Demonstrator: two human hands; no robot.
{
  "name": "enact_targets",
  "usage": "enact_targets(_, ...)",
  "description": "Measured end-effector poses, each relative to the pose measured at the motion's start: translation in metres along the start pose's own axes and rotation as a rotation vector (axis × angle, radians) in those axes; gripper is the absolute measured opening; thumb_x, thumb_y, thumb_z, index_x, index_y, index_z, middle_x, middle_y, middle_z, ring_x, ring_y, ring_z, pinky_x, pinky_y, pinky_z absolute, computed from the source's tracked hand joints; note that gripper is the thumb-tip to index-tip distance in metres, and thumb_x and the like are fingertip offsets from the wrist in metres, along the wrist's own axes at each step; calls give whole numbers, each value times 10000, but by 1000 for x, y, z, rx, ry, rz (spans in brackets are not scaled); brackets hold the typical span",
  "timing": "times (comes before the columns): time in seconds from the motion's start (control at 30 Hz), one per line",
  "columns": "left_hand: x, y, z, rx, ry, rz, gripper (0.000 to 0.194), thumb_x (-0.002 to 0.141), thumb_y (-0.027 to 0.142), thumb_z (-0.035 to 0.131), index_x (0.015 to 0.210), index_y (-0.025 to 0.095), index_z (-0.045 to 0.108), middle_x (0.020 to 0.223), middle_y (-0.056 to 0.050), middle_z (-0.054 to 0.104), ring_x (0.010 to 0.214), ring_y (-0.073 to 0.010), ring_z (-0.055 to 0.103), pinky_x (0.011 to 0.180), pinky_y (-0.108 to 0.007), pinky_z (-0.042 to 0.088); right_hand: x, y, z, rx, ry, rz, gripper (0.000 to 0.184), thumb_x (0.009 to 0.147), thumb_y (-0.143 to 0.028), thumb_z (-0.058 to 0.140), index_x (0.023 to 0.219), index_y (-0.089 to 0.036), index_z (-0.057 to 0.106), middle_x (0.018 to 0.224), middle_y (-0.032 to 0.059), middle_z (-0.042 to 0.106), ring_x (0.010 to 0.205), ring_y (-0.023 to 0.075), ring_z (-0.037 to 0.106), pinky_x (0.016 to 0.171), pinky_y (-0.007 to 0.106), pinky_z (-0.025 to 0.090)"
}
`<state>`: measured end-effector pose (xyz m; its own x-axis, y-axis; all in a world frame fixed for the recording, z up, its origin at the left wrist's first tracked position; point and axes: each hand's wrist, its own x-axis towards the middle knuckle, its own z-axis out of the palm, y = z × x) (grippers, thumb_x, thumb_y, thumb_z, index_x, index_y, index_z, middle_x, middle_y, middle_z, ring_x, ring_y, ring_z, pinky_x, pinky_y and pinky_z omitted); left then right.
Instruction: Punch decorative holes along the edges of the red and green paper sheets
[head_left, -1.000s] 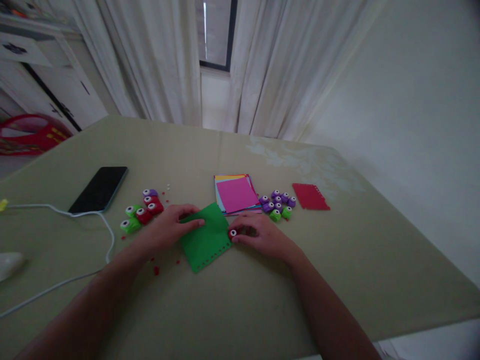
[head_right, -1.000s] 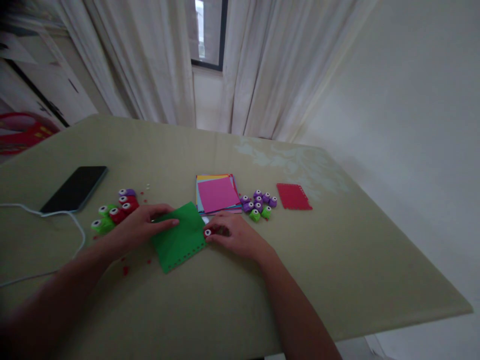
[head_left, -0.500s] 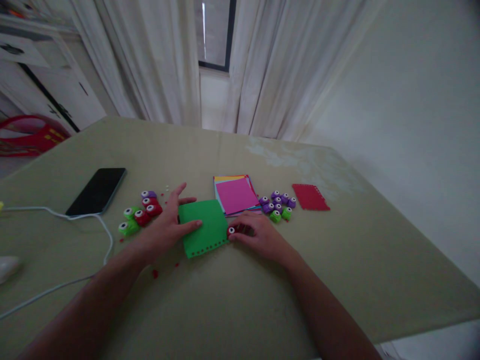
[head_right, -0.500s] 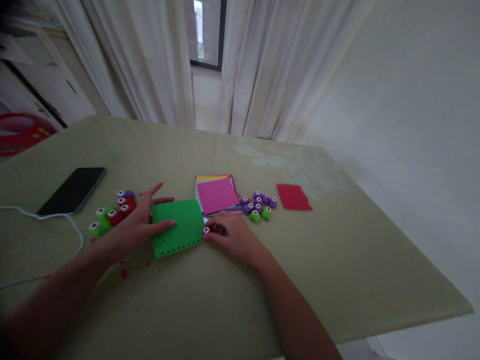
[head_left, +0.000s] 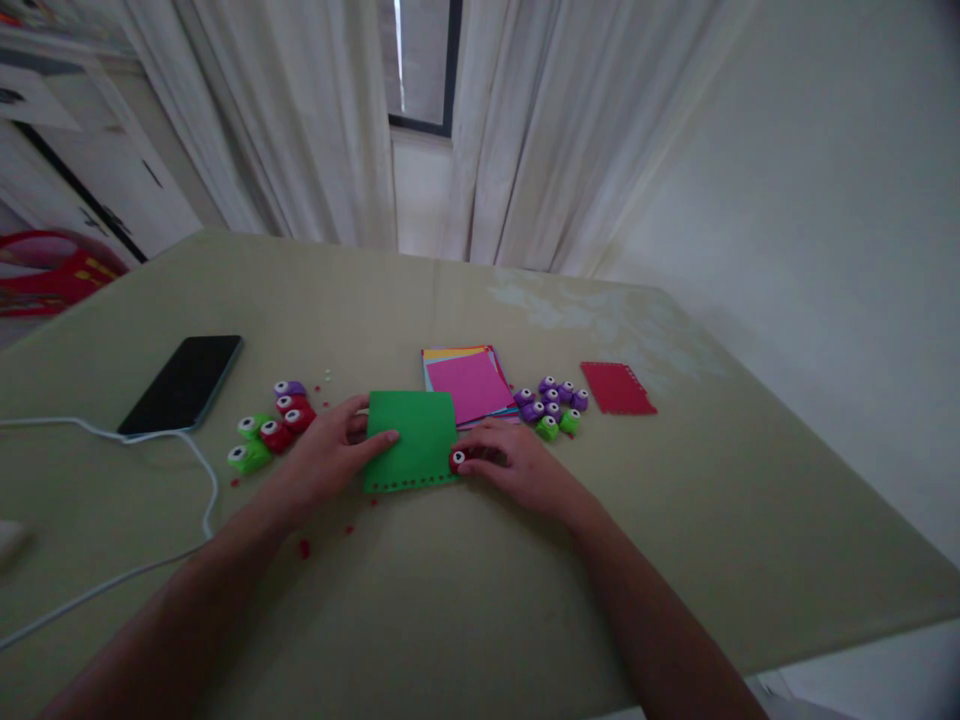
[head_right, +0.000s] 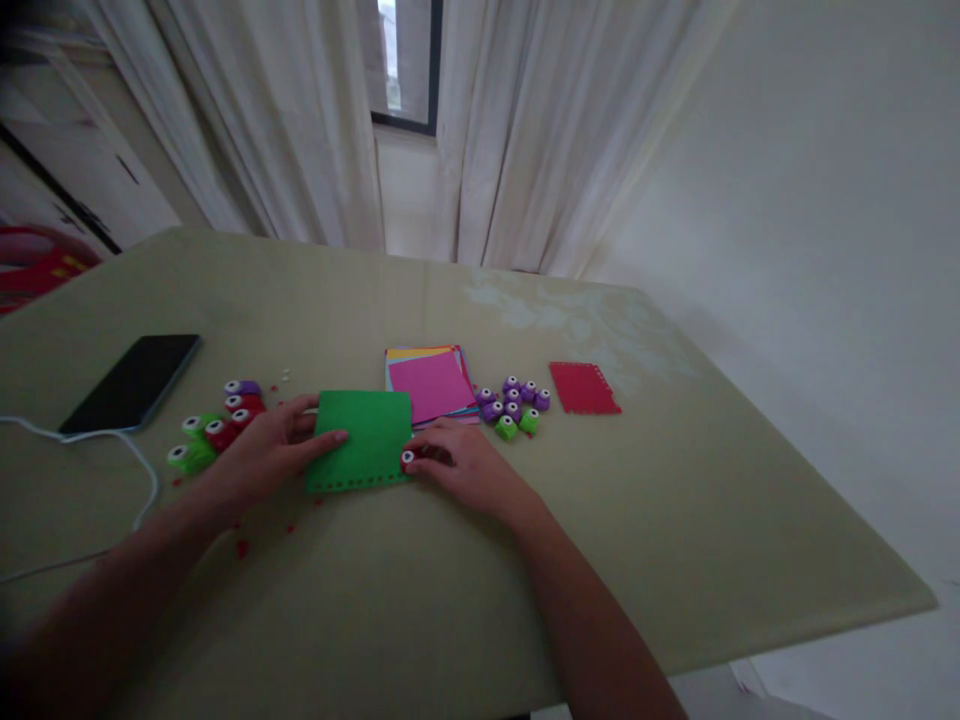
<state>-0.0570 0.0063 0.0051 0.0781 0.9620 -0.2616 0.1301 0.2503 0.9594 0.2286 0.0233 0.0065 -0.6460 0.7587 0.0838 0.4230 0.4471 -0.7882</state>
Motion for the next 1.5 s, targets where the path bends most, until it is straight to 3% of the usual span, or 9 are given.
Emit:
enact_targets(0.3, 6, -3, 0, 11, 61, -26, 678, 706, 503, 923, 1252, 203, 656, 1062, -117, 859, 916, -329, 839, 806, -463, 696, 1, 3, -1, -10, -7, -25, 183, 1027, -305, 723, 1169, -218, 800, 1161, 73, 780, 1075, 217, 694, 966, 341, 512)
enact_targets(0.47, 7, -1, 0, 57, 72, -58, 624, 681, 505, 933, 1174, 208, 692, 1018, -109, 865, 868, -326, 839, 755, -432, 691, 1, 4, -1, 6, -9, -32, 171, 1027, -291, 719, 1161, -226, 803, 1149, 66, 785, 1067, 215, 698, 957, 334, 512)
enact_targets(0.83, 6, -2, 2, 83, 127, -32, 670, 679, 518, 933, 1211, 186, 698, 1026, -120, 862, 885, -329, 839, 774, -438, 693, 2, -1, -3, -4, -7, -32, 167, 1021, -294, 722, 1144, -225, 811, 1129, 65, 796, 1041, 217, 709, 939, 344, 518)
enact_targets(1.17, 4, 1, 4, 162, 128, -7, 572, 774, 481, 874, 1223, 179, 690, 1042, -108, 866, 866, -322, 837, 761, -429, 681, 2, 2, -2, 6, -9, -20, 173, 1020, -312, 726, 1147, -229, 809, 1125, 62, 797, 1034, 217, 714, 938, 345, 520)
enact_targets(1.5, 4, 1, 4, 152, 129, -8, 541, 762, 477, 870, 1191, 198, 693, 1040, -97, 868, 886, -332, 835, 769, -435, 674, 2, 1, -2, 0, -13, -24, 156, 1016, -285, 731, 1138, -227, 809, 1121, 57, 794, 1034, 213, 710, 928, 331, 516)
